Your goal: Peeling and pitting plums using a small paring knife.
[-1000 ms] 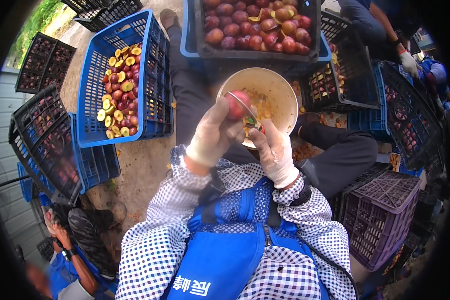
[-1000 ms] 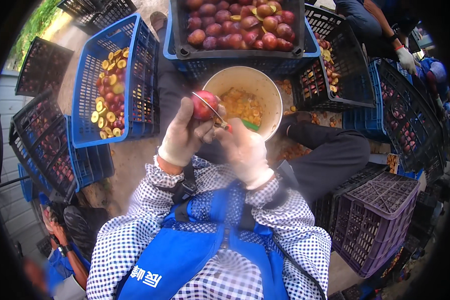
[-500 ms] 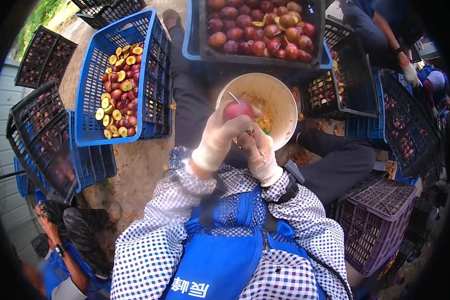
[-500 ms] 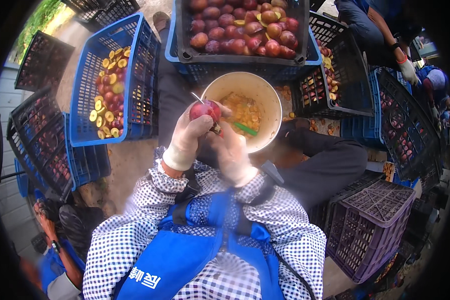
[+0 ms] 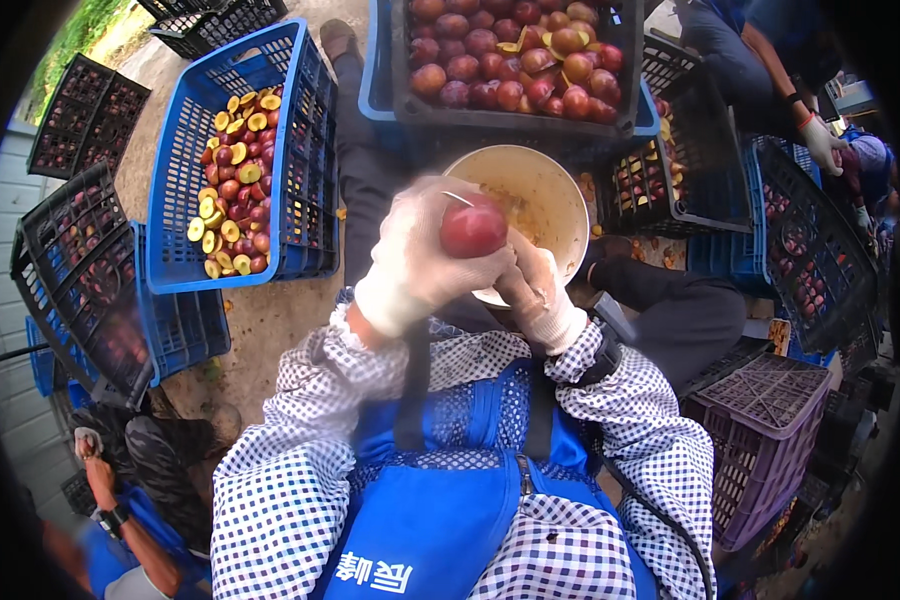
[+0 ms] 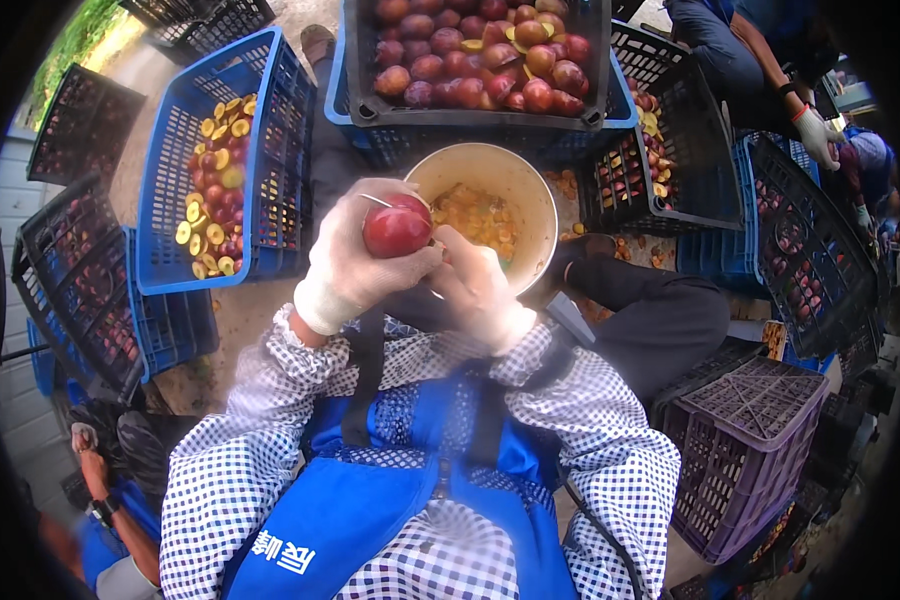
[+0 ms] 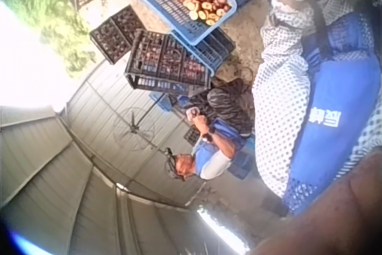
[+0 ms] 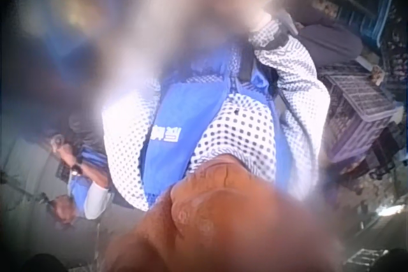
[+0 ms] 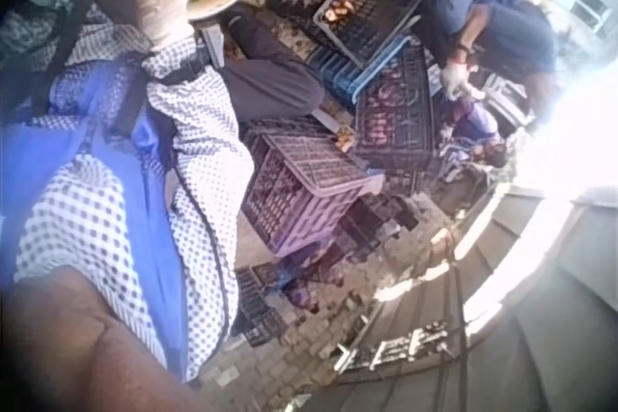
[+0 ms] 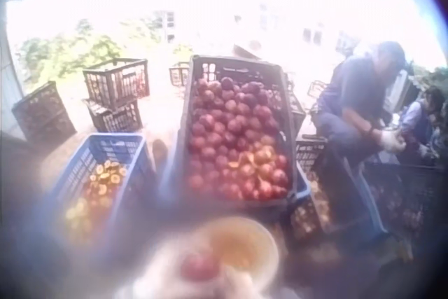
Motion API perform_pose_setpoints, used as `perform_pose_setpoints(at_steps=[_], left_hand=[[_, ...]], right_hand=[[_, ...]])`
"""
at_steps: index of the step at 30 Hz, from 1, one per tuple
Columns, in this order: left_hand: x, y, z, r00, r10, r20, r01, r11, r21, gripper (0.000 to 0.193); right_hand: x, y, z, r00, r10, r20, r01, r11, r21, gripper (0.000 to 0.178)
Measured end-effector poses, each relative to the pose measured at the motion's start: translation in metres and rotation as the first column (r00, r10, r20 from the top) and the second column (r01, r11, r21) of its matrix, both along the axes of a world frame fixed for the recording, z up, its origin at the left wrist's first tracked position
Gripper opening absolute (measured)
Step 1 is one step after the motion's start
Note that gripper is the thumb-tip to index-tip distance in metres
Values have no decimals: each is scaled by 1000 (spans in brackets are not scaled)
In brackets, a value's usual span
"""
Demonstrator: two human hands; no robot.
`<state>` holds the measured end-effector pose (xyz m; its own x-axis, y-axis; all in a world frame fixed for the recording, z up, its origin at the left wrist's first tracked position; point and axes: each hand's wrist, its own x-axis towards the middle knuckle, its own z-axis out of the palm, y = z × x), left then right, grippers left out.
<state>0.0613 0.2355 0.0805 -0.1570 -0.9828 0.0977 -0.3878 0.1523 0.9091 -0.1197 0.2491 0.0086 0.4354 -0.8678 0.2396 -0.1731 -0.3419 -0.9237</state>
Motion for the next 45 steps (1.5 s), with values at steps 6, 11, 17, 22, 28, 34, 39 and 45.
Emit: perform_pose_setpoints(at_steps=[6,11,17,22,28,34,39,45], left_hand=[[-12,-3,-14,688,43,-724,247,925,290,59],[-11,-3,-7,843,43,-536,150,938,312,55],[12,-27,14,955,-282,-92,296,928,225,45],[32,-31,6,916,-354,188,319,928,190,50],[28,-26,6,824,-152,-546,378,865,331,76],[-17,-19,-19,761,-152,-630,229,973,42,57],[-41,-5,-44,989,47,-140,-85,958,-274,66],[-46,-7,-60,966,5,-258,-59,977,-204,71]], right_hand=[[16,14,-2,867,-187,461,-62,879,474,43],[1,11,-1,904,-154,399,-111,817,566,44],[-43,-24,25,946,253,-204,-299,924,-237,44],[-84,-39,55,812,339,-476,-215,931,296,31],[-77,-10,47,924,-344,166,153,731,664,31],[18,-36,69,837,-500,223,476,866,152,31],[35,-34,57,678,-623,390,423,765,486,26],[33,-34,63,689,-639,340,455,748,484,22]])
